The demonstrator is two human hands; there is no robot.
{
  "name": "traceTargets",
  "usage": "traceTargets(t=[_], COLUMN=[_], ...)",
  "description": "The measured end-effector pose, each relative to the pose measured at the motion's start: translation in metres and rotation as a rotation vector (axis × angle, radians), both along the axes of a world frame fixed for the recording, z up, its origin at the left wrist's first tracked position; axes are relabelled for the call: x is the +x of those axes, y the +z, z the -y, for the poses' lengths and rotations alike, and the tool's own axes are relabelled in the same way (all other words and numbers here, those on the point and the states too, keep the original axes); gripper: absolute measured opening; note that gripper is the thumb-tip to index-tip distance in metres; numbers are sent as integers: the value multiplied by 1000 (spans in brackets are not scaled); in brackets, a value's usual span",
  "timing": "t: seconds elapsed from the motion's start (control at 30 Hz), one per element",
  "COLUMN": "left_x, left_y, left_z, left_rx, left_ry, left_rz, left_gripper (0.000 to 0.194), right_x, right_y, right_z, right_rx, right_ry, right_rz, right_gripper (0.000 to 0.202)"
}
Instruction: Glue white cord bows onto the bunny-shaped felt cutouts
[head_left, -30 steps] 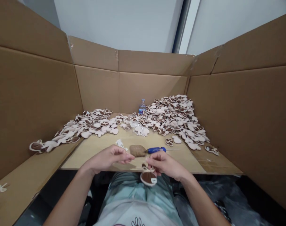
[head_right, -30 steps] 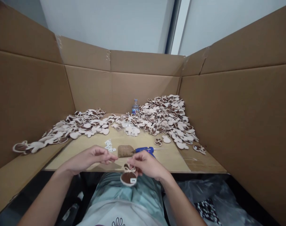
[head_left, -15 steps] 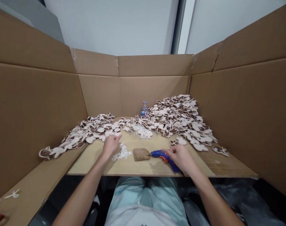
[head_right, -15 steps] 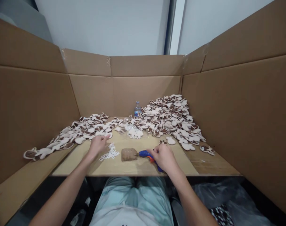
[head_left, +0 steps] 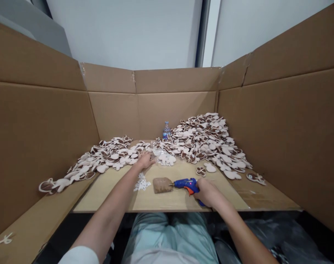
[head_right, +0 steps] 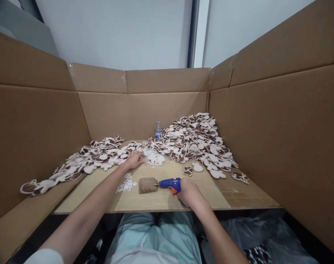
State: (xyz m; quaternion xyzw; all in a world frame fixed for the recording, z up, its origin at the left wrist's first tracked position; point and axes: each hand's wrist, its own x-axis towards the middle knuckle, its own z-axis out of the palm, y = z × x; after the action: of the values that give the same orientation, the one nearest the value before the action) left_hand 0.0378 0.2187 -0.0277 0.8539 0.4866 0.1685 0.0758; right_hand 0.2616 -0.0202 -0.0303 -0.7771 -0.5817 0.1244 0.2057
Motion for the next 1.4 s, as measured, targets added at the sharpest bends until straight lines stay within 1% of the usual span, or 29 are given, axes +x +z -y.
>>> traceTargets(t=[0.13, 0.23, 0.33, 0.43, 0.57, 0.7, 0.8, 0.87, 1.0, 1.03, 1.13, 1.2, 1.3, 1.4], left_x=[4, 0, -8, -19, -34, -45, -48, -48, -46, -45, -45, -45, -44, -44], left_y=[-7, -8, -3, 5, 15, 19, 18, 15, 8, 7, 5, 7, 16, 27], left_z=[1, 1, 2, 3, 10, 21, 30, 35, 42, 44, 50, 53, 59, 67], left_rx=[0, -13, -36, -79, -206, -309, -328, -321, -264, -240, -187, -184, -193, -144], left_ry=[33, 85, 118, 128, 86, 33, 25, 35, 93, 114, 163, 173, 183, 216], left_rz=[8, 39, 58, 52, 15, 16, 76, 149, 333, 375, 457, 473, 479, 503], left_gripper=[33, 34, 35, 35, 34, 32, 30, 27, 14, 15, 33, 36, 37, 46], right_x=[4, 7, 10, 13, 15, 12, 5, 0, -6, -7, -6, -6, -7, -9], right_y=[-1, 1, 4, 5, 4, 8, 11, 10, 7, 7, 8, 9, 11, 12], right_z=[-1, -1, -2, -2, -3, -6, -11, -13, -15, -15, -14, -12, -10, -10], right_rx=[18, 16, 34, 65, 109, 199, 270, 290, 343, 363, 414, 446, 485, 516], right_ry=[19, 29, 20, 19, 20, 22, 16, 6, -3, -6, -31, -48, -57, -48], right_rz=[-37, -85, -120, -161, -241, -353, -452, -531, -669, -690, -733, -747, -750, -744], right_gripper=[9, 8, 5, 6, 4, 11, 14, 16, 20, 20, 23, 26, 32, 41])
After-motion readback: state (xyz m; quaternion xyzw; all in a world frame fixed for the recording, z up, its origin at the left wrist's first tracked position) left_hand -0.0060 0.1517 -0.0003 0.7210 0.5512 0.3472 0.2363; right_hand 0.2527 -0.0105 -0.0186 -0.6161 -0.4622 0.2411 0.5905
